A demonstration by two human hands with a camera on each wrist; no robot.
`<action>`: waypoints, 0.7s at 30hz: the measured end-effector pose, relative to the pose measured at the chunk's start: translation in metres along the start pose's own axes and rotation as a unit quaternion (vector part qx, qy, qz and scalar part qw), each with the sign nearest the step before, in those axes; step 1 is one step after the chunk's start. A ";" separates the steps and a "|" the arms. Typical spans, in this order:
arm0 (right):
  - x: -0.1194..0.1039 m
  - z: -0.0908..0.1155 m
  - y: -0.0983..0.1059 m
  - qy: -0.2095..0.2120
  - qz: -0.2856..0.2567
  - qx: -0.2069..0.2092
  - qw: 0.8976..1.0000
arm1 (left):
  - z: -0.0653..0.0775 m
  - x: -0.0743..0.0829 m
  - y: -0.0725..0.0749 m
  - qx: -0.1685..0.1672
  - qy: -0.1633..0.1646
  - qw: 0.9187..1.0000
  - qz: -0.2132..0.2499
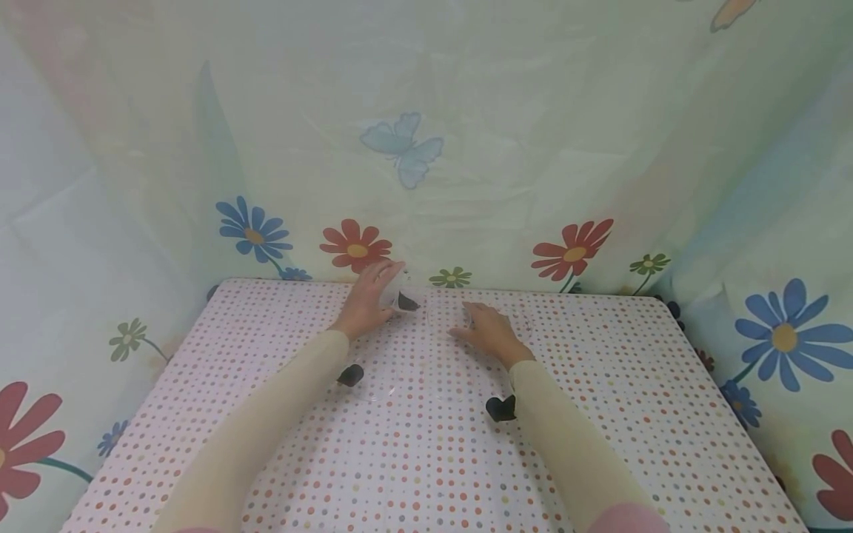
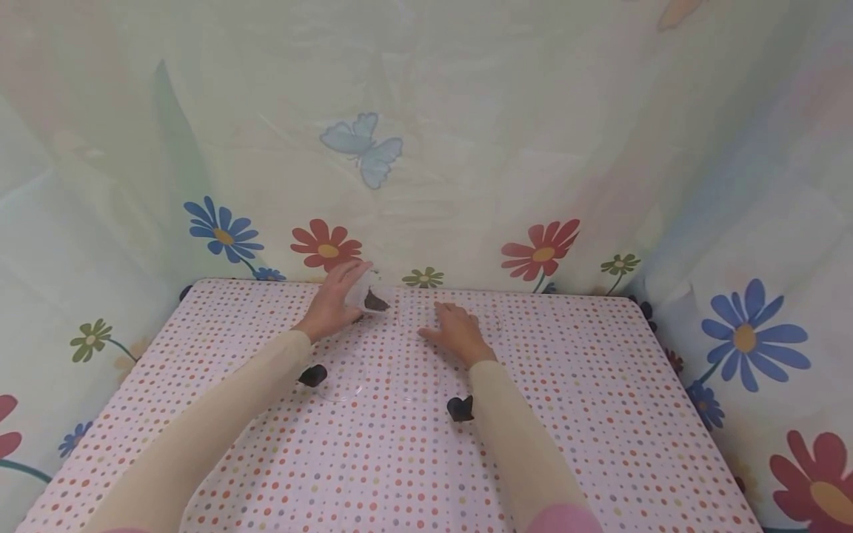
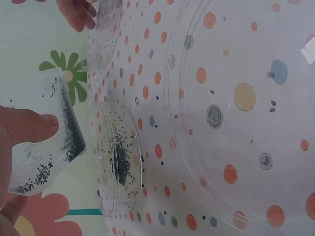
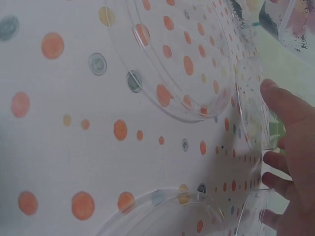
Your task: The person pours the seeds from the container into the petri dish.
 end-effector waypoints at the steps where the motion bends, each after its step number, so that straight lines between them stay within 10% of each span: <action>1: 0.000 0.000 0.000 0.000 0.000 0.000 1.000 | 0.000 0.000 0.000 -0.001 0.003 1.000 0.002; 21: -0.001 0.001 -0.001 -0.018 -0.027 -0.022 0.999 | -0.005 0.006 -0.007 -0.007 0.003 1.000 -0.006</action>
Point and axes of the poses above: each hand's wrist, its own z-axis away from the middle knuckle, its own y-axis out of the back of the hand, x = y × z, the point moved 3 cm from there along -z, towards the middle knuckle, and after that the axes turned 11 degrees about -x, right-handed, at the moved point
